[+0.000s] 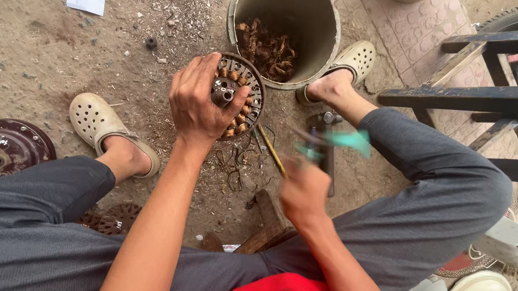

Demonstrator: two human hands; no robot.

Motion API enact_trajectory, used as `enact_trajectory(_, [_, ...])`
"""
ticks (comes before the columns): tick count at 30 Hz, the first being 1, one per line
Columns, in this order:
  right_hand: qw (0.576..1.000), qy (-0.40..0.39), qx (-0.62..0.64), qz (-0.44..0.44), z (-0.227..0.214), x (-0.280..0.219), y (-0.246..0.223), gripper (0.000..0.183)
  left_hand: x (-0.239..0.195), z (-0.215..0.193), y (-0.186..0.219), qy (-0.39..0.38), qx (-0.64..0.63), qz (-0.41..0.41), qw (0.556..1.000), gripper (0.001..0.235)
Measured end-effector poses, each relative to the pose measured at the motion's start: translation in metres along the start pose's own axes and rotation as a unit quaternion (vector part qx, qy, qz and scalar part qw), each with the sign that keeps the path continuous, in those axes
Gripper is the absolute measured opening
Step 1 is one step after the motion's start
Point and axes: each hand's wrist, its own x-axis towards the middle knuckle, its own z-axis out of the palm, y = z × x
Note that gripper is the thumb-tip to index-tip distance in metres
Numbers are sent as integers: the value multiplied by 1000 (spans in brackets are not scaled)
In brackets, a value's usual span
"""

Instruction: The person uses pliers to pull and cut copper wire coils from a circular metal rotor component. The removed wire pieces are dropped into a nearby bucket. The person rotates the rotor to access different sections of wire.

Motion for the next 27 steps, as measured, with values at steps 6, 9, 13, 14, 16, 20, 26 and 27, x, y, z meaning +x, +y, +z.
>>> enact_trajectory(6, [987,-109,-112,25,-25,-1,-6,37,5,2,-2,9,-18,3,1000,82])
enact_trajectory(9, [995,-41,-48,-71,-53,-22,9,35,-4,3,-4,7,-7,9,1000,80])
enact_trajectory(13, [979,-22,140,-147,-88,-26,11,30,0,4,-5,4,1,10,1000,80])
enact_trajectory(14, [935,-78,338,-78,-93,-25,8,28,0,3,-5,2,2,7,1000,79])
enact_trajectory(16, [713,-174,676,69,-96,-23,1,28,1,3,-3,0,3,4,1000,78])
enact_trajectory(20, [548,-300,780,-50,-89,-26,-14,23,0,0,-1,-6,0,5,1000,78])
enact_trajectory(26, [838,-279,469,-17,-76,-26,-3,46,-1,2,-2,-9,3,0,1000,79])
enact_trajectory(27, [852,-302,428,-5,-72,-26,3,48,0,2,-2,-9,2,-1,1000,79])
